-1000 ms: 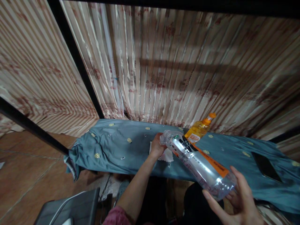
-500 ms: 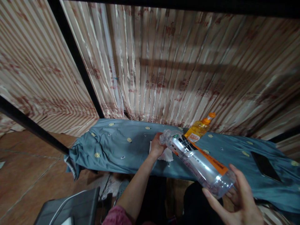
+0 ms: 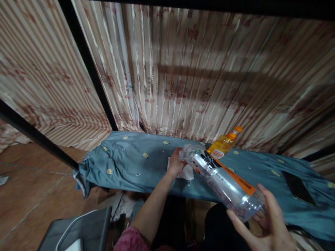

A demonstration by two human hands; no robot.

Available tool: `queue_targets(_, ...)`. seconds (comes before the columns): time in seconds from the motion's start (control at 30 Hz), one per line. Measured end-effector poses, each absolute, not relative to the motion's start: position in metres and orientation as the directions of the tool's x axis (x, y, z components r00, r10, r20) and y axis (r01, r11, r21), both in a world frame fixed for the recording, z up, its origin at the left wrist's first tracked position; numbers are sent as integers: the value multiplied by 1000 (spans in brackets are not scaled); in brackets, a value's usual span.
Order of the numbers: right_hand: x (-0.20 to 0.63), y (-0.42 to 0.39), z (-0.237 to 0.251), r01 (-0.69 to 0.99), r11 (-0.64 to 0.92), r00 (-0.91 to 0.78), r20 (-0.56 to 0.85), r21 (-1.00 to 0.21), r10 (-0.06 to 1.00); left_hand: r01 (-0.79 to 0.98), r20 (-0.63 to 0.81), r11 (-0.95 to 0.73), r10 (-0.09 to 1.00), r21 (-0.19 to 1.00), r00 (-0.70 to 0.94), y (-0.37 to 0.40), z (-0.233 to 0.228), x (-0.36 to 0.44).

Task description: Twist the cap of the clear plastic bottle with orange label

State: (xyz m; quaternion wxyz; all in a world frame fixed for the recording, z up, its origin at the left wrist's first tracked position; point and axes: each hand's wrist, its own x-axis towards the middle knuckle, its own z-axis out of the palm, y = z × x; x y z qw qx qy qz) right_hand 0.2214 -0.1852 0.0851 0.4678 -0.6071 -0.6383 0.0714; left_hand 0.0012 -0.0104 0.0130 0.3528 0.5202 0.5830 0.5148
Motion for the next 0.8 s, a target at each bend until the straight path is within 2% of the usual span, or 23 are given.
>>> queue_targets(0.13, 221, -185, 87, 718, 223, 196, 500, -659, 844, 239, 103, -50, 971, 970, -216, -12, 19, 2)
queue_targets(0.33, 220, -184, 85, 716, 270, 169, 535, -644, 828, 219, 111, -62, 970, 974, -217, -11, 14, 2)
queue_targets(0.53, 220, -184, 86, 683, 233, 191, 478, -692, 858, 237, 122, -70, 970, 969, -212, -11, 15, 1)
queue_targets(0.8, 220, -185, 89, 711, 216, 189, 477, -670, 858, 261, 122, -65, 970, 963, -210, -10, 13, 1)
